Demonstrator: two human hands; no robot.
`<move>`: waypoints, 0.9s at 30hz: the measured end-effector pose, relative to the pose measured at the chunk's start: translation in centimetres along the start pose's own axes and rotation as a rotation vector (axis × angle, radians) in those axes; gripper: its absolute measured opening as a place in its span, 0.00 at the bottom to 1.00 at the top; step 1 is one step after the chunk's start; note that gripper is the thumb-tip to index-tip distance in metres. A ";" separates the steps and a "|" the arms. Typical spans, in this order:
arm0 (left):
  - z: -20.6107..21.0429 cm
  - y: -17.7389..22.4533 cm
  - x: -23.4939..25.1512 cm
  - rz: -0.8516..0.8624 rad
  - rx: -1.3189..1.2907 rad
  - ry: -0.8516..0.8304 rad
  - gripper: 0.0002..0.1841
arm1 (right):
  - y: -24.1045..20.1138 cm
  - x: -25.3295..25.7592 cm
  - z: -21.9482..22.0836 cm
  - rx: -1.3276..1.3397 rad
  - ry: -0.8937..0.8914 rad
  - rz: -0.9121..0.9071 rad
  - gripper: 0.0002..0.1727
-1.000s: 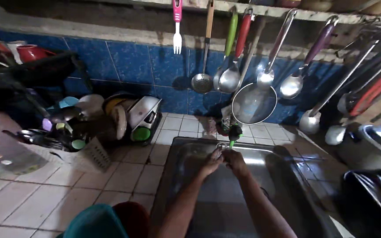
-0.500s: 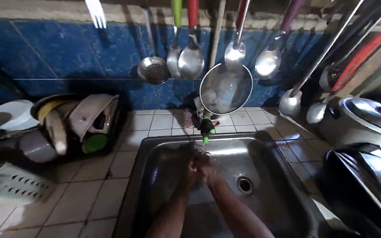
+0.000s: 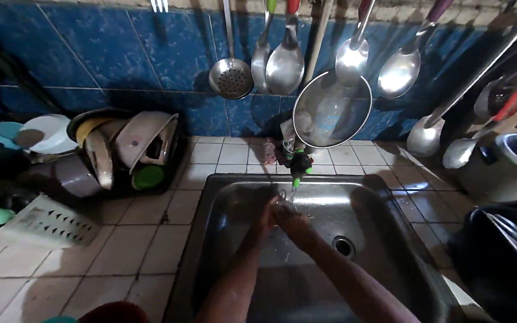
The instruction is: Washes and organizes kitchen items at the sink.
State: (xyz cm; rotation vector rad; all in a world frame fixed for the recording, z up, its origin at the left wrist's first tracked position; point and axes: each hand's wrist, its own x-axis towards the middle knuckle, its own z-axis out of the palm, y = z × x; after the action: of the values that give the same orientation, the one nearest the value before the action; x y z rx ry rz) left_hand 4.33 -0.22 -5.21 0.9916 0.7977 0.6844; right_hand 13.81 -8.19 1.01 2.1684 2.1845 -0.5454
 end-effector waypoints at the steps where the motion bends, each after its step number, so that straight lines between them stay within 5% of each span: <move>1: -0.4 0.5 0.5 -0.130 -0.014 -0.036 0.20 | 0.8 -0.1 -0.3 -0.090 -0.071 -0.032 0.26; 3: -0.1 1.5 0.5 -0.181 0.136 -0.073 0.23 | 1.3 -0.3 -0.2 0.134 -0.073 0.054 0.25; 7: 2.0 2.7 -0.6 0.046 0.431 -0.134 0.22 | 1.0 0.4 0.6 1.569 0.442 0.420 0.09; 9: 1.4 1.2 0.3 0.309 0.512 -0.206 0.22 | 1.1 1.2 0.1 2.128 0.553 0.602 0.15; 11: 0.8 1.3 0.2 0.301 0.430 -0.195 0.25 | 0.6 1.1 -0.2 2.076 0.539 0.556 0.20; 13: 0.5 1.5 -0.6 0.104 0.156 -0.062 0.21 | -0.4 0.1 -0.4 1.520 0.362 0.314 0.13; 16: -1.5 0.0 -0.1 -0.004 -0.003 0.000 0.26 | -1.7 -1.6 -2.7 0.344 -0.033 -0.017 0.28; 18: -1.9 -0.1 0.5 -0.104 0.057 -0.025 0.29 | -1.0 -2.1 -2.6 0.100 -0.024 -0.030 0.25; 22: 0.8 4.5 -1.1 -0.246 0.262 -0.193 0.30 | 2.1 -1.6 -0.3 1.104 0.376 0.244 0.14; 25: 1.7 7.1 -1.5 -0.114 0.568 -0.423 0.27 | 1.1 -1.3 1.0 1.786 0.587 0.557 0.12; 27: 1.7 8.9 -1.1 0.035 0.882 -0.632 0.31 | -0.1 -1.7 1.7 2.107 0.655 0.559 0.15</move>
State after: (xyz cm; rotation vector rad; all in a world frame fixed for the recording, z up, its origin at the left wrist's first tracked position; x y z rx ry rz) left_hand 3.92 1.63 3.75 1.8972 0.4978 -0.0219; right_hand 13.38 -10.22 -0.14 3.4378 -0.0418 -3.2897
